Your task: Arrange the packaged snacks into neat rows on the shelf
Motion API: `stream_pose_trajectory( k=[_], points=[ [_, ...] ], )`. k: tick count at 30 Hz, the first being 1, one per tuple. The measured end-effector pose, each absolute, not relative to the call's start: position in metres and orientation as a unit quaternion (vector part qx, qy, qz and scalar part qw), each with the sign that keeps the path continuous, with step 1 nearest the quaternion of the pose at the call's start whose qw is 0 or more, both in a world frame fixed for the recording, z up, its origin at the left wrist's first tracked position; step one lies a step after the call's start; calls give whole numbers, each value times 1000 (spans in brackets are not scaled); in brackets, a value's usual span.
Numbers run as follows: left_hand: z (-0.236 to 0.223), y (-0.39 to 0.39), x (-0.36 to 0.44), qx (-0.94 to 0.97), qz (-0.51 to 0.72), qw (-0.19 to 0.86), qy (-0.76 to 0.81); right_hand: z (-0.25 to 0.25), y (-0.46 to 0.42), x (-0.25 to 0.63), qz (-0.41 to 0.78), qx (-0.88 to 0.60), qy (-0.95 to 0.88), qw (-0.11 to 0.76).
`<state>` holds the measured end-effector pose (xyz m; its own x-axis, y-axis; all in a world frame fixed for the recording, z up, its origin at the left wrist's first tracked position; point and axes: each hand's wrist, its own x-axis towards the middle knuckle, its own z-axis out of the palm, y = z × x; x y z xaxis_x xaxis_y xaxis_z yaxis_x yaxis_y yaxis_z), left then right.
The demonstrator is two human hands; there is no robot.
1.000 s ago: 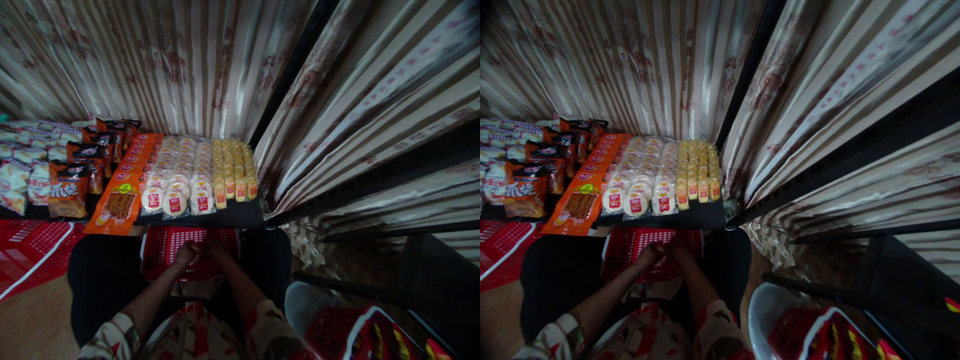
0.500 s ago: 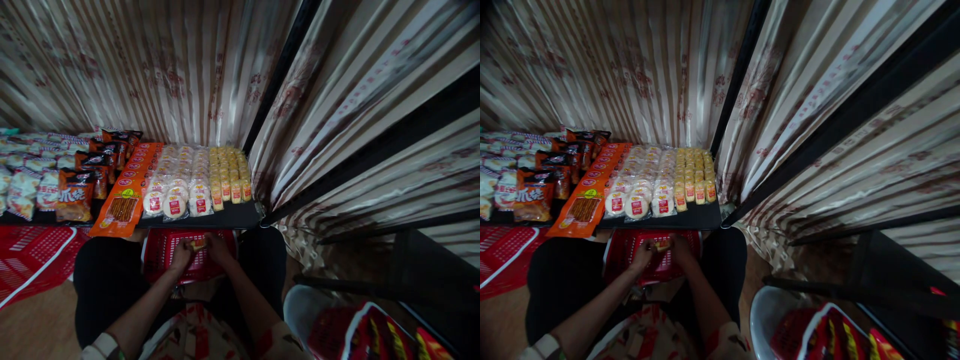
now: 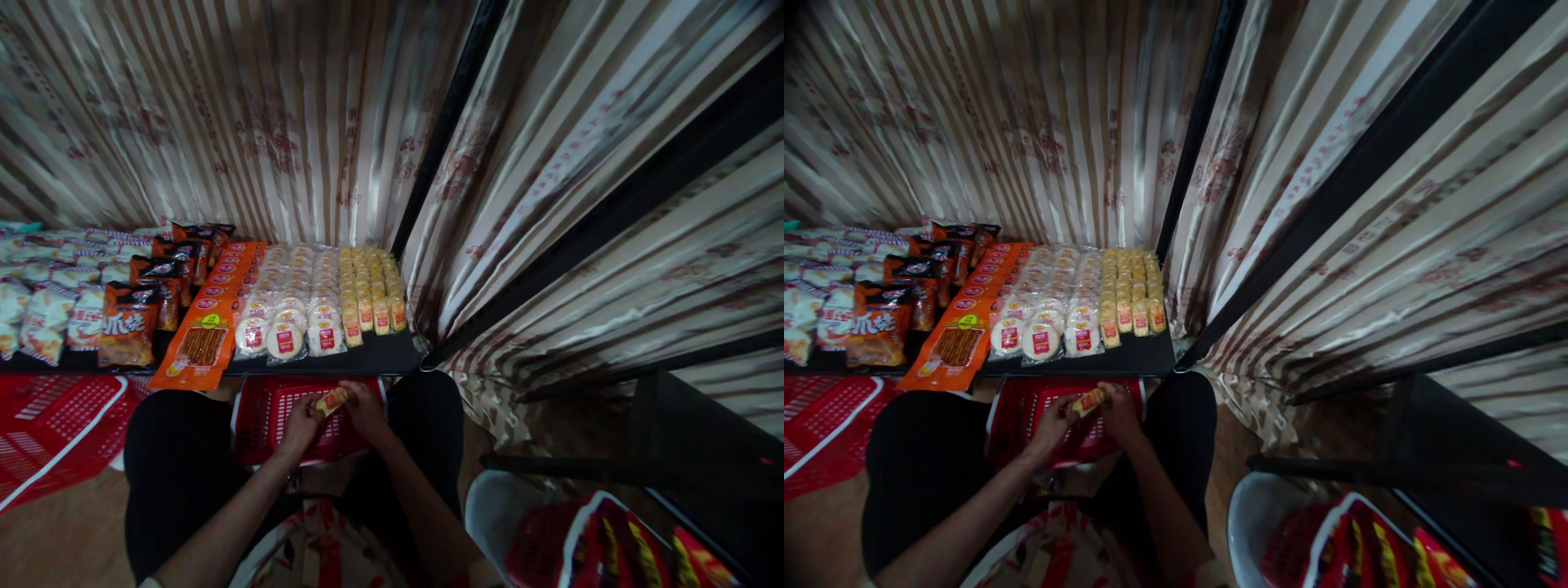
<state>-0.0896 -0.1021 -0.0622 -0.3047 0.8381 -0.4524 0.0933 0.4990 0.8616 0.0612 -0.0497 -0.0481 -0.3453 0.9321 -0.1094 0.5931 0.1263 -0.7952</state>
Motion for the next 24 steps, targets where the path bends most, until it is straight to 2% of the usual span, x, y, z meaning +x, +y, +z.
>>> stream_pose_trajectory(
  k=[14,24],
  points=[
    [-36,-110,-64,369,417,500,663,-20,-56,82,442,-444,-731,271],
    [-21,-101,-52,391,453,487,637,3,-54,86,411,-456,-723,318]
  ],
)
